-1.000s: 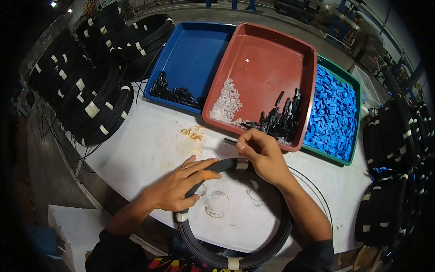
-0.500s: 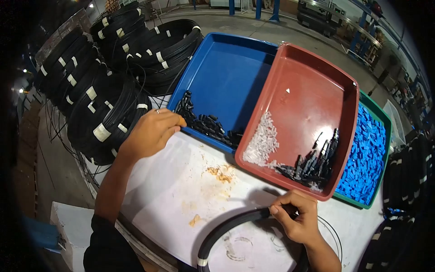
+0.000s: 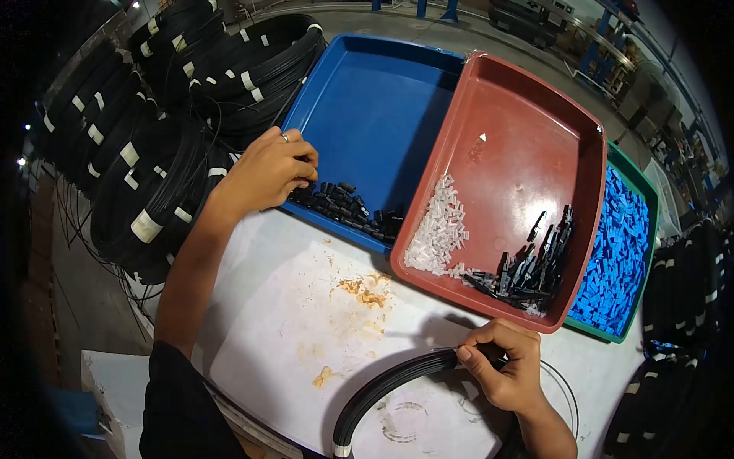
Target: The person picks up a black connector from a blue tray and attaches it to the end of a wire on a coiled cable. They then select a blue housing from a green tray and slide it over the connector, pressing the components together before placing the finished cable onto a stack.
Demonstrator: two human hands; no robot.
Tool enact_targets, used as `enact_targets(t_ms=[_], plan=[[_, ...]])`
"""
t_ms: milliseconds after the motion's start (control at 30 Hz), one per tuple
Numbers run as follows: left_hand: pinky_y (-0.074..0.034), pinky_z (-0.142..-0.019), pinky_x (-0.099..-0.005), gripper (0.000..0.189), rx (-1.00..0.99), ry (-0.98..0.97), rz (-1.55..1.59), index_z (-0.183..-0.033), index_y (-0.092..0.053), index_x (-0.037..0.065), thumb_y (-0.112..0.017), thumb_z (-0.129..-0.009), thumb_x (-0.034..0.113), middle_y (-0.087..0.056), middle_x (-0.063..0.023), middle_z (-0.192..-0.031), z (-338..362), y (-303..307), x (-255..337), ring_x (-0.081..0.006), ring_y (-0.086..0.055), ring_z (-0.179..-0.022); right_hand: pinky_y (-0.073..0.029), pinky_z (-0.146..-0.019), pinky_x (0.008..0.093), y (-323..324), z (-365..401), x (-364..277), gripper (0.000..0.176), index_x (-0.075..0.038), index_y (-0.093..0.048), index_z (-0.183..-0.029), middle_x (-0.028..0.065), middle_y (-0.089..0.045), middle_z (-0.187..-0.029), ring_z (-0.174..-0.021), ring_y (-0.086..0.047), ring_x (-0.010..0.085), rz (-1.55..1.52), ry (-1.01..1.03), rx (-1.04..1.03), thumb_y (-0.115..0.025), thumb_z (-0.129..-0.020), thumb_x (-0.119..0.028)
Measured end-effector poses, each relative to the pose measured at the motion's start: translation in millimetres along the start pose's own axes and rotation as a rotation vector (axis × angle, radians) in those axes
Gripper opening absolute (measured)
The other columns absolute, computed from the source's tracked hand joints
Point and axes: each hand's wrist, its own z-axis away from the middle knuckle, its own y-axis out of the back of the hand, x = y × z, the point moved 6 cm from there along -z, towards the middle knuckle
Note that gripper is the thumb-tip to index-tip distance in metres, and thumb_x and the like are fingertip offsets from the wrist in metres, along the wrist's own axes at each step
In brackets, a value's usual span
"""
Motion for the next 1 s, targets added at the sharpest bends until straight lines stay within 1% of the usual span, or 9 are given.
enact_targets(t_ms=[233,367,433,567,600,667,833,933,1000], plan=[[-0.043,-0.09,-0.0352,0.011,0.001,0.029,0.097,-0.088,-0.075,0.007,-0.081,-0.079,0.007,-0.076,0.0019,-0.101,5,0,3,-0.0192,-0.061,-0.101,-0.043,-0.061,0.0234,3,4,0,0.011,-0.001,-0.072,-0.085,0.0028,-0.069,-0.078,-0.066,-0.057,0.0076,-0.154,-0.035,0.051,-0.077,-0.091,-0.009],[-0.043,-0.093,-0.0348,0.014,0.142,0.081,0.212,-0.088,-0.074,0.007,-0.082,-0.076,0.005,-0.078,-0.0007,-0.103,1,24,18,-0.0192,-0.063,-0.105,-0.044,-0.06,0.0259,22,11,-20,0.01,-0.001,-0.071,-0.085,0.0051,-0.069,-0.078,-0.065,-0.057,0.0107,0.042,0.106,0.102,-0.077,-0.089,-0.008],[-0.044,-0.094,-0.0347,0.015,0.208,0.02,0.227,-0.087,-0.074,0.006,-0.081,-0.074,0.002,-0.079,-0.0043,-0.099,-4,37,41,-0.0201,-0.066,-0.103,-0.043,-0.059,0.0274,34,20,-19,0.009,-0.001,-0.071,-0.086,0.0059,-0.068,-0.077,-0.064,-0.057,0.0129,0.166,0.114,0.185,-0.077,-0.087,-0.008],[-0.052,-0.091,-0.037,0.018,0.308,-0.071,0.657,-0.086,-0.073,0.002,-0.077,-0.07,-0.005,-0.077,-0.0105,-0.093,-16,51,107,-0.0234,-0.069,-0.096,-0.042,-0.059,0.0267,53,44,11,0.011,-0.001,-0.072,-0.087,0.0032,-0.066,-0.076,-0.065,-0.054,0.0094,0.02,-0.003,0.285,-0.079,-0.089,-0.01],[-0.052,-0.09,-0.0362,0.018,0.302,-0.079,0.791,-0.087,-0.072,0.001,-0.077,-0.071,-0.005,-0.075,-0.0113,-0.093,-17,47,128,-0.0232,-0.069,-0.096,-0.041,-0.059,0.0258,52,49,15,0.012,-0.001,-0.073,-0.087,0.0015,-0.066,-0.076,-0.066,-0.054,0.0071,-0.018,0.062,0.309,-0.079,-0.09,-0.01],[-0.053,-0.088,-0.0329,0.019,0.259,-0.055,1.028,-0.09,-0.071,0.001,-0.078,-0.074,-0.006,-0.072,-0.0129,-0.093,-20,32,169,-0.0224,-0.067,-0.096,-0.043,-0.06,0.0278,53,59,12,0.012,0.0,-0.072,-0.087,0.0058,-0.067,-0.076,-0.065,-0.057,0.0119,0.04,0.091,0.33,-0.078,-0.088,-0.01],[-0.054,-0.088,-0.0334,0.014,0.211,-0.037,1.073,-0.094,-0.071,-0.001,-0.075,-0.08,-0.004,-0.074,-0.0119,-0.096,-32,17,257,-0.0203,-0.07,-0.096,-0.048,-0.064,0.0349,58,70,-2,0.012,0.0,-0.067,-0.08,0.011,-0.066,-0.075,-0.067,-0.063,0.0232,0.096,0.255,0.436,-0.074,-0.082,-0.009],[-0.053,-0.089,-0.0329,0.014,0.175,0.006,1.117,-0.095,-0.072,-0.002,-0.074,-0.082,-0.004,-0.074,-0.0117,-0.098,-36,4,268,-0.0196,-0.07,-0.096,-0.049,-0.063,0.0357,60,74,1,0.011,0.0,-0.066,-0.078,0.011,-0.065,-0.074,-0.066,-0.062,0.0237,0.108,0.273,0.477,-0.073,-0.08,-0.008],[-0.055,-0.082,-0.0326,0.013,0.267,-0.004,1.116,-0.093,-0.074,0.0,-0.078,-0.081,0.001,-0.074,-0.0099,-0.092,-35,4,266,-0.0198,-0.072,-0.089,-0.048,-0.062,0.0363,60,73,5,0.012,0.0,-0.064,-0.077,0.0111,-0.065,-0.072,-0.064,-0.062,0.0236,0.136,0.249,0.489,-0.072,-0.079,-0.008]])
